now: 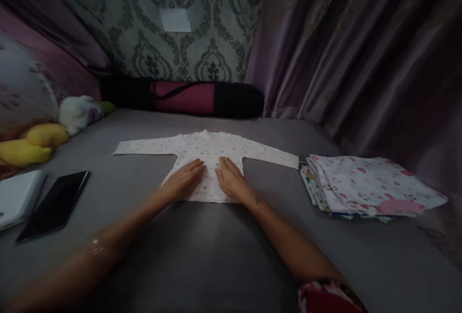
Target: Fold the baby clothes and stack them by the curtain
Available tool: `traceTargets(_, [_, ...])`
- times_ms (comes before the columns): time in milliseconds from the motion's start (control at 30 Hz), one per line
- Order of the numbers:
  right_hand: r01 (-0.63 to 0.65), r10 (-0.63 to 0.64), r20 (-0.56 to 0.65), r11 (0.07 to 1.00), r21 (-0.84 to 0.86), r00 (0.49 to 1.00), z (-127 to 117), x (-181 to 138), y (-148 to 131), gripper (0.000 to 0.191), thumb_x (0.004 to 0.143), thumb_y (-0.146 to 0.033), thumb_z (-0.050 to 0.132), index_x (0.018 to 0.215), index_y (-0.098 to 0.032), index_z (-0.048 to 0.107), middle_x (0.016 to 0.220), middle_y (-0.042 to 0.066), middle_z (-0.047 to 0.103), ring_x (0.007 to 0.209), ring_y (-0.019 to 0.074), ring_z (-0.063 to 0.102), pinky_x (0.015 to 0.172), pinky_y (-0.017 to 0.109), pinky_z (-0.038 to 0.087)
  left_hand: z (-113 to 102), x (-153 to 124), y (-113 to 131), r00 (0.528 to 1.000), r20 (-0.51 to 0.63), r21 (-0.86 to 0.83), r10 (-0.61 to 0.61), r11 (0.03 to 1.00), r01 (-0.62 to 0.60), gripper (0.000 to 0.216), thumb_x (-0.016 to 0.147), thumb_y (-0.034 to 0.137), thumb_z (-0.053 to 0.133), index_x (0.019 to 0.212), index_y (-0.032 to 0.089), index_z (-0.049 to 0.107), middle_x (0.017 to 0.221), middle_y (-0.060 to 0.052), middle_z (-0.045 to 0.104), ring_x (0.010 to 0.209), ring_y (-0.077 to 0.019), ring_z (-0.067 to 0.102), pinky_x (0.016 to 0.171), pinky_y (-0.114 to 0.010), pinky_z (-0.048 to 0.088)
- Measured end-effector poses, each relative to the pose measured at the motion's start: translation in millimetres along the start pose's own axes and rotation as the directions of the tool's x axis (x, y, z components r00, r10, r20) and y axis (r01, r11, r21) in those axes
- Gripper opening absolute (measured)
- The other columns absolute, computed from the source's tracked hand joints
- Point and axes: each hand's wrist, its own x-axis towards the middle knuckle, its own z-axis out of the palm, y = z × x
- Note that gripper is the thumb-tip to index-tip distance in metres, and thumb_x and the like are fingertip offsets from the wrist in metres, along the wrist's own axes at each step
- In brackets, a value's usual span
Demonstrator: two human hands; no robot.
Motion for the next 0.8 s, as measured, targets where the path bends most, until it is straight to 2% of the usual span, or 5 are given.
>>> traceTargets(67, [-0.016,0.019,0.036,0.997,-0.075,0.999,17.7,4.9,-3.2,0.061,0.1,-0.039,0.031,0.149,-0.002,0.032,0.157,0.02,0.027,0.146,0.0272,0.021,0.118,0.043,0.017,15.6,8.1,-3.6,0.999,0.023,0.074,-0.042,0.996,0.04,0.048,0.098,0.035,0.033,0.131,0.005,0.052,0.142,-0.021,0.049,0.138,-0.0299,0.04,0.114,-0.045,0.031])
traceTargets(167, [-0.047,0.055,0.043,0.986,-0.158,0.998,29.7,4.4,-2.6,0.064,0.1,-0.046,0.03,0.15,-0.007,0.032,0.158,0.018,0.022,0.148,0.0306,0.015,0.118,0.054,0.007,27.2,7.4,-18.6,0.989,0.045,0.16,-0.141,0.978,0.133,0.059,0.098,0.046,0.032,0.138,0.006,0.047,0.15,-0.021,0.041,0.142,-0.0326,0.033,0.117,-0.051,0.023])
traceTargets(467, [-0.122,0.122,-0.008,0.976,-0.179,0.992,27.0,-1.0,-4.3,0.064,0.097,-0.054,0.036,0.15,-0.018,0.037,0.16,0.015,0.019,0.147,0.0365,0.011,0.116,0.057,0.008,25.2,-4.6,-39.7,0.914,-0.046,0.204,-0.404,0.892,0.404,0.074,0.094,0.061,0.027,0.144,0.007,0.04,0.153,-0.021,0.034,0.144,-0.0331,0.029,0.115,-0.047,0.024])
traceTargets(667, [-0.128,0.13,-0.004,0.975,-0.184,0.992,27.1,0.0,-4.1,0.064,0.097,-0.054,0.037,0.15,-0.018,0.037,0.159,0.016,0.02,0.147,0.0374,0.013,0.116,0.057,0.008,22.2,-5.3,-48.7,0.896,-0.005,0.187,-0.445,0.88,0.438,0.085,0.089,0.07,0.031,0.147,0.008,0.037,0.155,-0.02,0.032,0.144,-0.0345,0.026,0.116,-0.05,0.02])
traceTargets(800, [-0.088,0.096,0.04,0.984,-0.154,0.995,21.2,-4.9,-5.8,0.064,0.098,-0.052,0.036,0.151,-0.016,0.035,0.159,0.016,0.019,0.148,0.0342,0.013,0.117,0.058,0.006,24.7,-11.4,-60.4,0.936,-0.013,0.217,-0.351,0.913,0.345,0.077,0.092,0.065,0.029,0.148,0.013,0.036,0.155,-0.018,0.033,0.145,-0.0328,0.026,0.115,-0.049,0.021])
